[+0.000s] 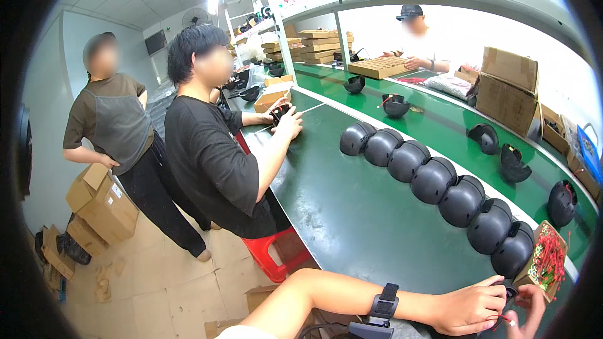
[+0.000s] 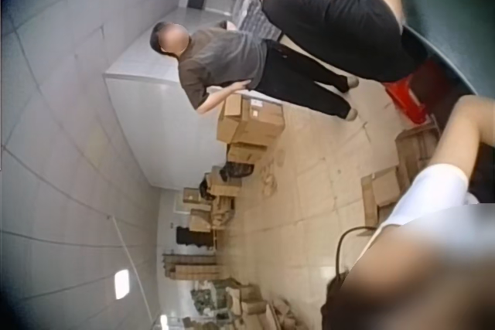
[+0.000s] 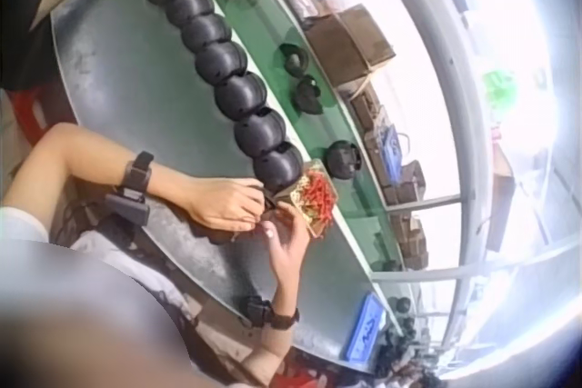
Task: Assembling components of a round black electronic device, including inserting a battery and connecting wires.
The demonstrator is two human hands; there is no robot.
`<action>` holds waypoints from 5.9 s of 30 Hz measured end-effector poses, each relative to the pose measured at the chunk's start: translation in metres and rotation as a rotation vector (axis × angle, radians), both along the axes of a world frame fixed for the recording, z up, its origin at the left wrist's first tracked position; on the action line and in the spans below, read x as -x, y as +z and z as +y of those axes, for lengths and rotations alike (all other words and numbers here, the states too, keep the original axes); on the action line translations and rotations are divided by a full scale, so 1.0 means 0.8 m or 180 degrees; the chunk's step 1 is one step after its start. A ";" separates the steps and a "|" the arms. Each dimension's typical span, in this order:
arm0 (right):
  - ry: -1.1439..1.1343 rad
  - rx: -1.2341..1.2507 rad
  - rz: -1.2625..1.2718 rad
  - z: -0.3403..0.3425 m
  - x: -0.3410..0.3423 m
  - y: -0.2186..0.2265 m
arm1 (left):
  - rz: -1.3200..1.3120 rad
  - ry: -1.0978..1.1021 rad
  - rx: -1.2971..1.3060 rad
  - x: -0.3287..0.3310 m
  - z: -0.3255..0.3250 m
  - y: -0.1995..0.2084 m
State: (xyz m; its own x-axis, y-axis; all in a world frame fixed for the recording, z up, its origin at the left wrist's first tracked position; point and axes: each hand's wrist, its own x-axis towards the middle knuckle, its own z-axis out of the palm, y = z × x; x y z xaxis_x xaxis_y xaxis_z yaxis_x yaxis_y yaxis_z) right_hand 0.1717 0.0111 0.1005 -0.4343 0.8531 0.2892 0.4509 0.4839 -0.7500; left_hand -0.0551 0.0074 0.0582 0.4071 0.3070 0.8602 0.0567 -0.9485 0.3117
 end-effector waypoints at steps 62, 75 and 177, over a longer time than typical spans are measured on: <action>0.0968 -0.0791 0.1562 -0.042 0.015 0.045 | 0.1265 -0.0128 0.1101 0.008 -0.037 0.062; 0.1105 -0.0136 0.1300 -0.001 0.011 -0.003 | 0.0551 0.0324 0.1482 0.009 -0.042 0.057; 0.0586 0.0819 0.1041 -0.030 0.005 -0.022 | 0.0141 -0.0371 0.1138 0.016 -0.002 0.038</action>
State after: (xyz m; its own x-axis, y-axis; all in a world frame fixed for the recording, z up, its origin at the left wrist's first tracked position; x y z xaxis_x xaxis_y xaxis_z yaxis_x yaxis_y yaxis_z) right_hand 0.1678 -0.0130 0.0828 -0.5066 0.8322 0.2253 0.0942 0.3131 -0.9450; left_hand -0.0676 0.0057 0.0883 0.4915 0.5340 0.6879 -0.0243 -0.7812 0.6238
